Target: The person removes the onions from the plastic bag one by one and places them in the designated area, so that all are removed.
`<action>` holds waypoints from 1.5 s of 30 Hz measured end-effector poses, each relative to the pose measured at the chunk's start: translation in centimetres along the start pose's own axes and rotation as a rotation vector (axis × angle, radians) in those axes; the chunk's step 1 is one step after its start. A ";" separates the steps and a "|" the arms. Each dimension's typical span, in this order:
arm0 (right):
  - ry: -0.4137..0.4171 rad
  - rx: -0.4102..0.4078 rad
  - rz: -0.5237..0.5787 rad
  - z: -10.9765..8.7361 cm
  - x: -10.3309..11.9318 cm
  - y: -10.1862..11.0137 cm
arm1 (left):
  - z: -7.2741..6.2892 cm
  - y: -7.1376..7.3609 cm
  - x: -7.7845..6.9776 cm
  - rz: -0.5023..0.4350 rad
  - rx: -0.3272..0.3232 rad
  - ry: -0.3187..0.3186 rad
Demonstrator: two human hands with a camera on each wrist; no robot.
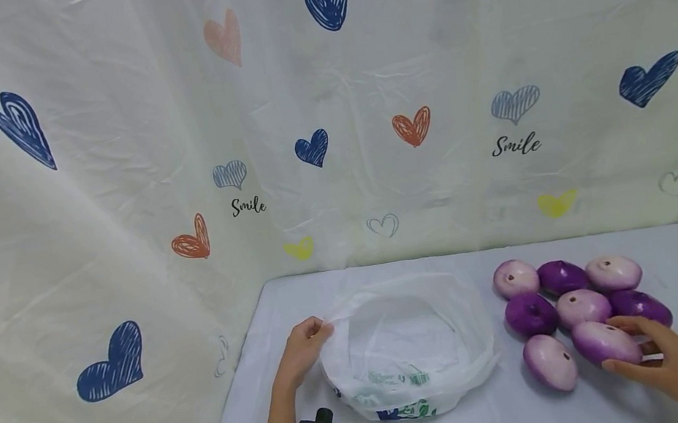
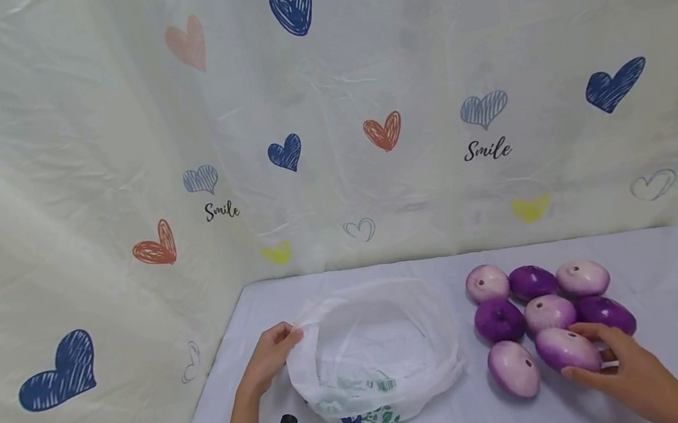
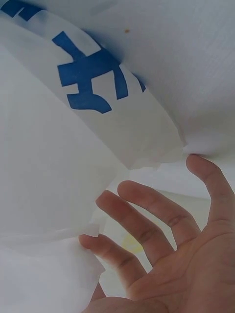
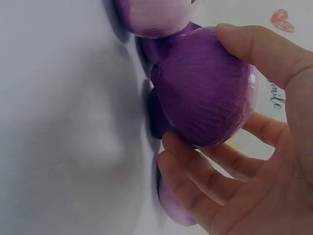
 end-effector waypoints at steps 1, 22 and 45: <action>-0.007 0.017 0.003 0.0 -0.2 -0.2 | 0.0 0.0 0.0 0.001 -0.001 0.002; 0.025 0.083 -0.004 -0.1 -0.7 -1.5 | 0.0 0.1 0.3 0.008 -0.002 0.010; 0.108 0.016 0.014 -0.5 0.3 -0.7 | -0.3 0.4 0.2 0.065 -0.005 0.036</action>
Point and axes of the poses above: each hand's wrist, its own z-axis towards the middle knuckle, its own y-axis out of the back of the hand, x = y × z, the point moved 9 cm from there along z, towards the middle knuckle, and after that the axes turned 5 degrees about -x, right-handed, at the moved point
